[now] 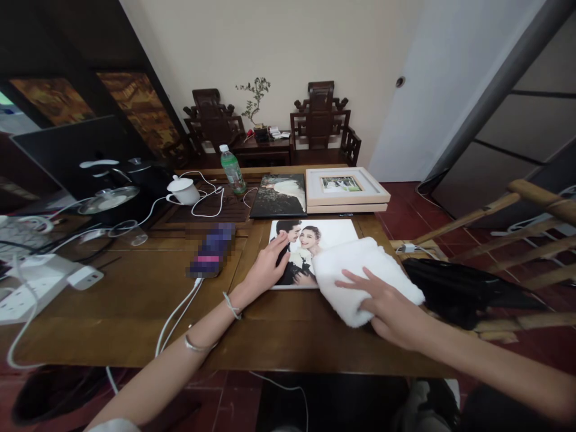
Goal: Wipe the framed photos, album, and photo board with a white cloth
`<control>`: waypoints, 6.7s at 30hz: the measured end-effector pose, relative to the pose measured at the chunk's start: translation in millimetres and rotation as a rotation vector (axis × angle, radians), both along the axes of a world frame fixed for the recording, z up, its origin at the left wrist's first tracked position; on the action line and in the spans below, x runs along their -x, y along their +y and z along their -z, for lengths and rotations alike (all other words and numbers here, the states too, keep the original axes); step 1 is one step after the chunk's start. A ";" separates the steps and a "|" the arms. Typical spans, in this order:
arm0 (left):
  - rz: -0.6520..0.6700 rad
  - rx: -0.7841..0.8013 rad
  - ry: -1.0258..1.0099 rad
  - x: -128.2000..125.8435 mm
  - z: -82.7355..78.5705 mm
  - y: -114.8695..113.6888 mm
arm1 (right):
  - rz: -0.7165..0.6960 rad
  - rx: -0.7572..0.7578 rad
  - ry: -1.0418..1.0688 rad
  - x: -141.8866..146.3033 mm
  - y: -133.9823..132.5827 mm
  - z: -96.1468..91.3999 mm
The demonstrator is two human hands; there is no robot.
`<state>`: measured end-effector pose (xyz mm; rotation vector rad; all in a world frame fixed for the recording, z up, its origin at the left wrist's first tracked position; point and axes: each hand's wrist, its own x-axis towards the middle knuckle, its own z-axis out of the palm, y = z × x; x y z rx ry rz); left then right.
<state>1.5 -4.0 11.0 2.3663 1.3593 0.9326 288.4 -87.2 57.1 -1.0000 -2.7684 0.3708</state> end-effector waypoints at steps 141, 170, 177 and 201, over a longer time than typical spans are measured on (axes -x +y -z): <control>-0.022 0.006 0.001 1.8 1.9 0.9 | 0.102 -0.097 -0.155 84.3 68.8 -4.1; -0.127 0.021 -0.203 2.8 -6.8 -0.7 | 0.037 -0.201 -0.243 120.1 118.5 -9.8; -0.147 0.017 -0.225 6.8 -4.5 0.8 | -0.166 -0.096 -0.253 122.2 61.6 -14.0; -0.015 0.002 0.066 -1.7 -2.3 -2.9 | 0.105 0.247 0.073 90.9 142.6 -42.1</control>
